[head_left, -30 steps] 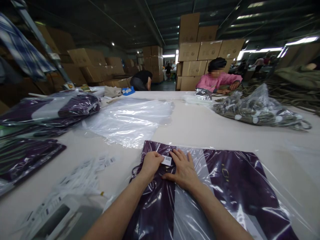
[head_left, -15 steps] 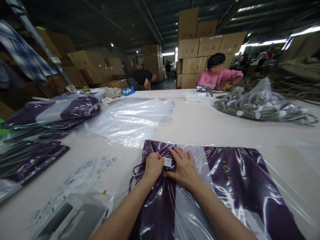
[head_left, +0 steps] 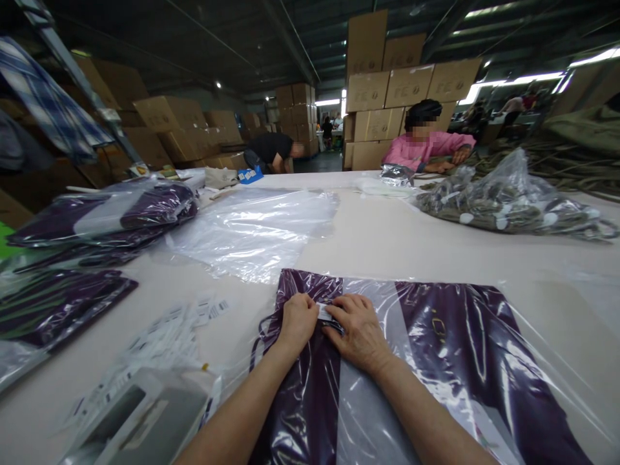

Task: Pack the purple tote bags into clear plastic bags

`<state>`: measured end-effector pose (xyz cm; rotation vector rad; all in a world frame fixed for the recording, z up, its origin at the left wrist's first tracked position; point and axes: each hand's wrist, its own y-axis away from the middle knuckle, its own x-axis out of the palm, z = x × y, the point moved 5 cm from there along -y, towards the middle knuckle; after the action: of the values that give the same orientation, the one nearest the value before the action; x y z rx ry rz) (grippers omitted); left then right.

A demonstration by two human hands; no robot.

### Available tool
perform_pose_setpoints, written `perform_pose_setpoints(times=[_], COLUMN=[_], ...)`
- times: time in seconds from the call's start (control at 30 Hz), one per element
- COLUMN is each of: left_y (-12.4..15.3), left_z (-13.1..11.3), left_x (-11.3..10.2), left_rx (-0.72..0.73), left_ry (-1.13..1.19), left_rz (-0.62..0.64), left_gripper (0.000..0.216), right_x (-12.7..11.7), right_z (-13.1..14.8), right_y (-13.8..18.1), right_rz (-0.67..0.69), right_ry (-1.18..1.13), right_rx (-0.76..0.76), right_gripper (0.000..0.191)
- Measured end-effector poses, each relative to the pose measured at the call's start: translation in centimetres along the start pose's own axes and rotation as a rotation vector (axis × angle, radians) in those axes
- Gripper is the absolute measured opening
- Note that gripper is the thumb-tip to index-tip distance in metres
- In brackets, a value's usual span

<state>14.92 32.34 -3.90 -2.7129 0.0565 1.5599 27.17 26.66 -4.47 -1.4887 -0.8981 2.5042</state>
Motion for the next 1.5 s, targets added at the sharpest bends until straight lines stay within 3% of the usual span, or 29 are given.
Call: perform_pose_setpoints(times=[0.23, 0.33, 0.5, 0.63, 0.73, 0.83, 0.97, 1.1, 1.2, 1.3, 1.43, 1.5], left_y=[0.3, 1.0, 3.1, 4.6, 4.8, 4.4, 5.4, 9.6, 13.0, 16.4, 22.0, 25.8], left_z=[0.0, -0.2, -0.5, 0.8, 1.6, 1.6, 0.9, 1.8, 4.3, 6.1, 8.4, 10.2], left_x=[0.2, 0.1, 1.5, 2.9, 3.5, 3.4, 1.3, -2.0, -3.7, -4.9, -7.3, -8.2], left_rx=[0.157, 0.285, 0.617, 0.73, 0.733, 0.664, 0.595, 0.52, 0.38, 0.357, 0.348, 0.325], left_ry=[-0.13, -0.194, -0.258, -0.452, -0.571, -0.597, -0.619, -0.618, -0.64, -0.656, -0.483, -0.334], left_rz=[-0.107, -0.142, 0.028, 0.046, 0.042, 0.121, 0.148, 0.129, 0.194, 0.235, -0.033, -0.11], left_gripper=[0.007, 0.022, 0.041, 0.048, 0.049, 0.051, 0.052, 0.052, 0.049, 0.045, 0.052, 0.053], right_x=[0.3, 0.4, 0.4, 0.7, 1.1, 0.9, -2.1, -8.4, -12.6, -15.6, -18.8, -19.8], right_z=[0.0, 0.0, 0.1, 0.4, 0.7, 1.4, 3.2, 5.1, 5.1, 5.1, 7.6, 9.9], right_y=[0.0, 0.0, 0.1, 0.8, 1.3, 1.3, 2.4, 8.0, 15.1, 22.2, 29.0, 31.6], right_rz=[0.06, 0.068, 0.107, 0.204, 0.302, 0.413, 0.472, 0.275, 0.169, 0.117, -0.05, -0.101], right_ry=[0.031, 0.048, 0.054, 0.104, 0.162, 0.197, 0.272, 0.372, 0.476, 0.587, 0.68, 0.631], right_rx=[0.013, 0.013, 0.03, 0.049, 0.085, 0.144, 0.213, 0.189, 0.277, 0.313, 0.229, 0.197], right_gripper=[0.02, 0.019, 0.02, 0.03, 0.039, 0.042, 0.038, 0.034, 0.032, 0.031, 0.036, 0.036])
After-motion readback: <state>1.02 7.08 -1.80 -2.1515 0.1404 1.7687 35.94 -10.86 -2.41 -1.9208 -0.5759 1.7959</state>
